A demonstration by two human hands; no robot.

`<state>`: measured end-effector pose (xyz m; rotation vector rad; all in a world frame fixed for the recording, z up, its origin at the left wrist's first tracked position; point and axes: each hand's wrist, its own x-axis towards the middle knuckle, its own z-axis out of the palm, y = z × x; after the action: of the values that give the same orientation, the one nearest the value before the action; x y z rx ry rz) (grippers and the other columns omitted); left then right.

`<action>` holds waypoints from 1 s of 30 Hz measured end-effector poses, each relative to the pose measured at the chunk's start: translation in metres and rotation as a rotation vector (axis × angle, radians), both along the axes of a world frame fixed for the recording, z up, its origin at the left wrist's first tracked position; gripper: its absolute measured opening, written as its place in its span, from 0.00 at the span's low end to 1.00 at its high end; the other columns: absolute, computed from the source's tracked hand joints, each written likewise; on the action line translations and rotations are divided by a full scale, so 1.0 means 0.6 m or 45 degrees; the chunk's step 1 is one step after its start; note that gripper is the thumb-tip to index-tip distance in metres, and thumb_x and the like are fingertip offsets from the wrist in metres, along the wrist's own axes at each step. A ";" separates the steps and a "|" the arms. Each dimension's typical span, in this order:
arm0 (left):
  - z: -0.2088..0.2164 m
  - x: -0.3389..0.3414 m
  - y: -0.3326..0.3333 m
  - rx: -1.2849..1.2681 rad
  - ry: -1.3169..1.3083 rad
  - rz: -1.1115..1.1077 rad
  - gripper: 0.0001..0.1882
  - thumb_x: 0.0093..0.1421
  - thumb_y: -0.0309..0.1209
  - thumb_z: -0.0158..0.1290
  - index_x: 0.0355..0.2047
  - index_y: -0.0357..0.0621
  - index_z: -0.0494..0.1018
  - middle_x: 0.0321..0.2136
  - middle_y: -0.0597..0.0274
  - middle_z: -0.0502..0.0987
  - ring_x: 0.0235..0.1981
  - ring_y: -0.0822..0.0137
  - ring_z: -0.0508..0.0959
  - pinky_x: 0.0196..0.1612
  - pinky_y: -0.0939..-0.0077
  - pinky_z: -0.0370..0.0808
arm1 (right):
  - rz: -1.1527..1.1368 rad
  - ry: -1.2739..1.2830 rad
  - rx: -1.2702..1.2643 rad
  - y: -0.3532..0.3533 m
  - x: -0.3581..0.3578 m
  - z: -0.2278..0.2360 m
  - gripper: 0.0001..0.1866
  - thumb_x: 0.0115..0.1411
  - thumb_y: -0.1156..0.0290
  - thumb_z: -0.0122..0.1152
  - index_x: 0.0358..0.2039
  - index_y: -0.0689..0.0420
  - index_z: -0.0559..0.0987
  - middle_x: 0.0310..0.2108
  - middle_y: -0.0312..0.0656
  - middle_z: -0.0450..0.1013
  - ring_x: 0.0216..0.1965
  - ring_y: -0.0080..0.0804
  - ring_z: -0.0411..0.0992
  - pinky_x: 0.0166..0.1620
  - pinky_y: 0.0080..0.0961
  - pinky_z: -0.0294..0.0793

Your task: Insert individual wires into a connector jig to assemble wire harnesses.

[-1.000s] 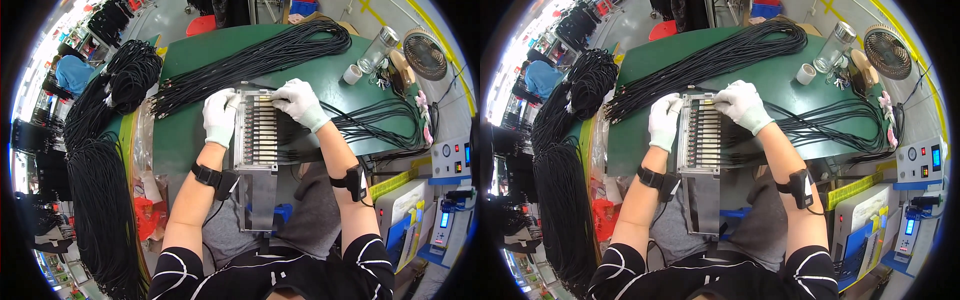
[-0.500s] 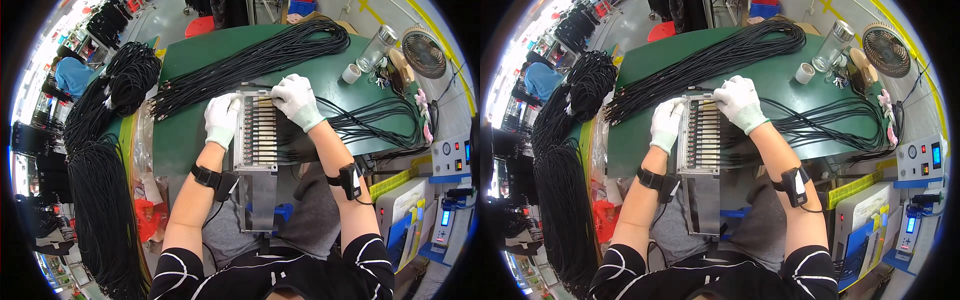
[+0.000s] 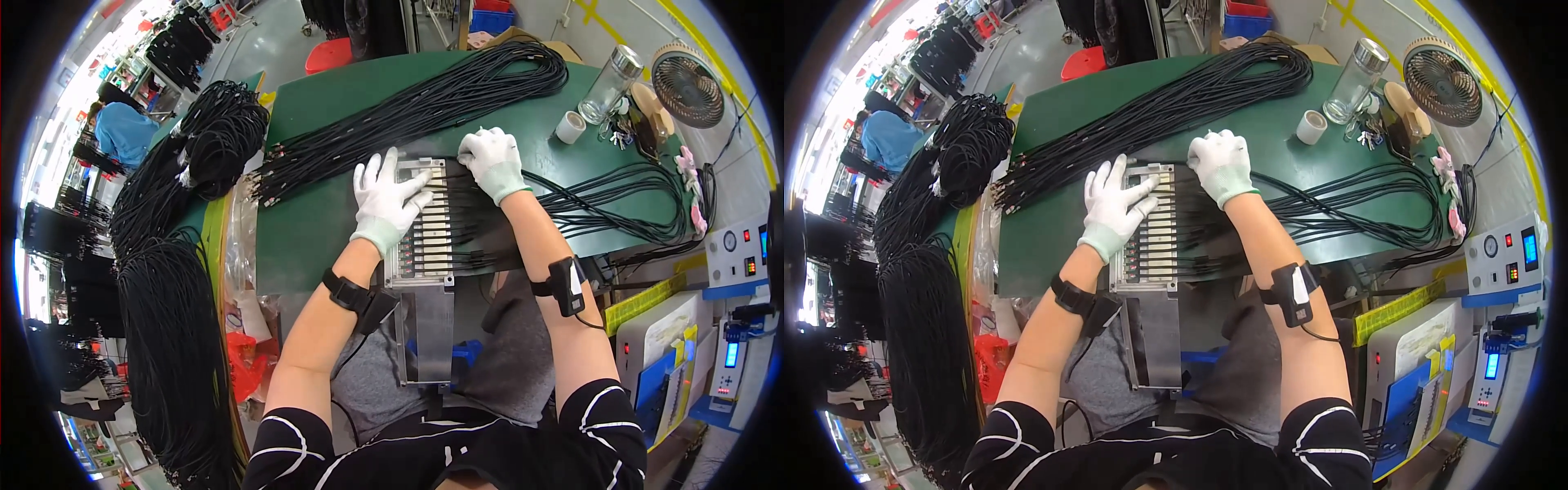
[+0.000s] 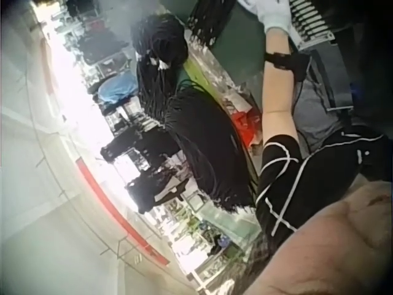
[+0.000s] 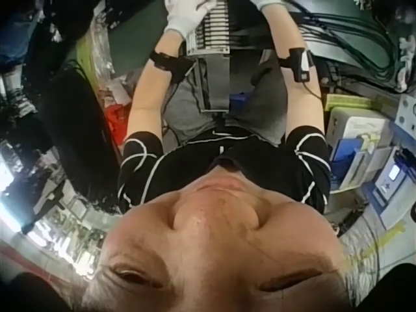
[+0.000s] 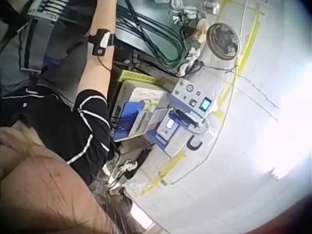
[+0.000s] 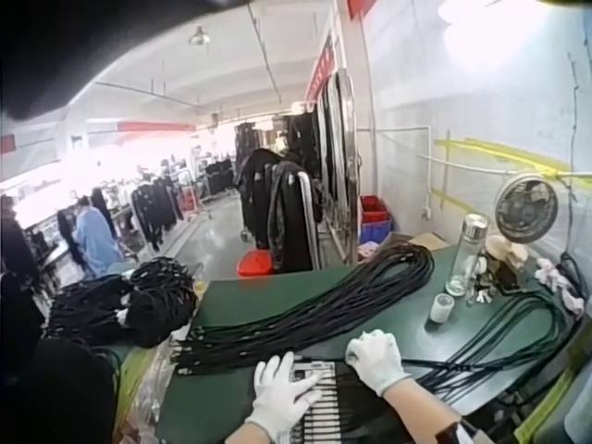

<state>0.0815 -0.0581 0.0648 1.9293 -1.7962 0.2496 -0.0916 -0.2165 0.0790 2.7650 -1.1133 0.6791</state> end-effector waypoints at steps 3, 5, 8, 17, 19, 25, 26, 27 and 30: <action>-0.002 0.026 -0.012 -0.200 0.230 0.180 0.15 0.61 0.47 0.58 0.43 0.58 0.83 0.59 0.46 0.72 0.61 0.46 0.67 0.67 0.52 0.58 | 0.181 -0.199 0.033 -0.011 -0.024 0.006 0.06 0.53 0.60 0.67 0.26 0.46 0.81 0.28 0.34 0.76 0.36 0.39 0.74 0.40 0.36 0.72; -0.001 0.034 -0.013 -0.295 0.351 0.275 0.13 0.62 0.44 0.58 0.41 0.53 0.83 0.56 0.46 0.75 0.59 0.47 0.70 0.65 0.55 0.63 | 0.276 -0.291 0.057 -0.007 -0.028 0.014 0.06 0.53 0.60 0.67 0.25 0.46 0.81 0.28 0.34 0.76 0.36 0.39 0.74 0.40 0.37 0.72; 0.001 0.036 -0.014 -0.387 0.576 0.098 0.09 0.61 0.36 0.60 0.33 0.43 0.80 0.49 0.50 0.80 0.53 0.52 0.75 0.59 0.60 0.70 | 0.413 -0.278 0.211 0.002 -0.031 0.028 0.07 0.53 0.63 0.69 0.29 0.51 0.82 0.28 0.38 0.76 0.37 0.43 0.73 0.43 0.38 0.73; 0.010 0.036 -0.006 -0.508 0.665 -0.151 0.08 0.57 0.30 0.63 0.29 0.39 0.78 0.48 0.53 0.80 0.55 0.54 0.73 0.56 0.61 0.72 | 0.566 -0.284 0.147 0.060 0.017 0.044 0.07 0.52 0.66 0.70 0.31 0.52 0.83 0.28 0.41 0.77 0.35 0.44 0.74 0.42 0.37 0.73; 0.003 0.050 -0.007 -0.458 0.713 -0.004 0.07 0.58 0.31 0.63 0.31 0.40 0.80 0.48 0.54 0.80 0.54 0.53 0.74 0.57 0.61 0.72 | 0.486 -0.352 0.240 0.028 -0.017 0.042 0.07 0.51 0.66 0.70 0.30 0.52 0.83 0.28 0.41 0.77 0.35 0.44 0.74 0.42 0.37 0.73; 0.006 0.046 -0.005 -0.312 0.610 0.183 0.10 0.61 0.36 0.59 0.36 0.43 0.82 0.47 0.55 0.81 0.51 0.53 0.76 0.57 0.61 0.71 | 0.520 -0.366 0.353 0.033 -0.004 0.027 0.06 0.50 0.67 0.71 0.27 0.51 0.83 0.26 0.38 0.76 0.35 0.42 0.73 0.42 0.37 0.73; 0.004 0.049 -0.005 -0.269 0.662 0.186 0.11 0.62 0.37 0.58 0.36 0.44 0.82 0.46 0.56 0.82 0.50 0.53 0.77 0.58 0.60 0.70 | 0.493 -0.343 0.252 0.031 -0.003 0.025 0.06 0.49 0.67 0.71 0.27 0.51 0.83 0.26 0.37 0.76 0.36 0.42 0.73 0.43 0.37 0.73; 0.002 0.051 -0.006 -0.227 0.713 0.190 0.12 0.63 0.39 0.56 0.37 0.45 0.82 0.45 0.57 0.82 0.49 0.54 0.77 0.59 0.59 0.70 | 0.465 -0.320 0.151 0.029 -0.002 0.023 0.06 0.49 0.67 0.71 0.27 0.50 0.83 0.26 0.36 0.76 0.37 0.41 0.73 0.43 0.36 0.73; 0.003 0.055 -0.006 -0.155 0.729 0.185 0.13 0.65 0.40 0.54 0.38 0.46 0.82 0.43 0.59 0.83 0.48 0.55 0.78 0.61 0.58 0.68 | 0.421 -0.283 0.016 0.027 0.002 0.022 0.06 0.48 0.67 0.72 0.27 0.48 0.83 0.26 0.34 0.75 0.38 0.39 0.73 0.44 0.36 0.72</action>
<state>0.1144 -0.0617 0.0666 1.8084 -1.2415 -0.1358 -0.0903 -0.2004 0.0924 2.9719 -0.6917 1.0392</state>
